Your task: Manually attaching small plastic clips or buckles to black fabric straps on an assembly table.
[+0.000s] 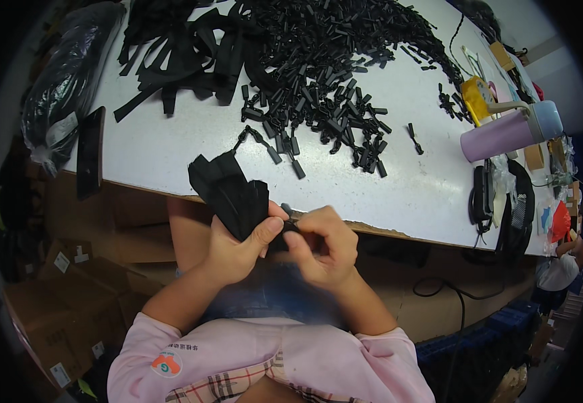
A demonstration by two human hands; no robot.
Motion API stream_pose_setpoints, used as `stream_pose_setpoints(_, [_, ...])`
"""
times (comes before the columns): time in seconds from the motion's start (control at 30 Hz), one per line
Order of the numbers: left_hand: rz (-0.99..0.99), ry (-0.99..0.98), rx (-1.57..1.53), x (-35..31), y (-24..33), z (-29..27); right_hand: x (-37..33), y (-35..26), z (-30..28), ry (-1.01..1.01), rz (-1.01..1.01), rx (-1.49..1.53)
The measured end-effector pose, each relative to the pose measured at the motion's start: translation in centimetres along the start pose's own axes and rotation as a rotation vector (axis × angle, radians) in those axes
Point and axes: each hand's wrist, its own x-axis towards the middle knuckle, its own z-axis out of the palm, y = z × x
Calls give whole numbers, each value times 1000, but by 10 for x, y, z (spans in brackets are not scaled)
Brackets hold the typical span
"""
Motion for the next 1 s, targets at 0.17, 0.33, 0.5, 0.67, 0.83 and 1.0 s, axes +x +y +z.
stream_pose_setpoints(0.17, [229, 40, 83, -1, -2, 8, 6, 0, -8, -221, 402, 272])
stream_pose_setpoints(0.33, [85, 99, 111, 1, 9, -2, 1, -3, -4, -567, 341, 119])
stream_pose_setpoints(0.5, [81, 5, 201, -1, -13, -9, 23, -21, 1, -100, 129, -12])
stream_pose_setpoints(0.67, [74, -38, 39, 0, -13, -6, 21, -11, -6, -165, 79, -6])
stream_pose_setpoints(0.83, [-132, -152, -76, -1, -7, -8, 13, -6, -1, -59, -63, -81])
stream_pose_setpoints(1.0, [-198, -193, -288, -5, -7, -3, 12, 4, 0, -35, -370, -237])
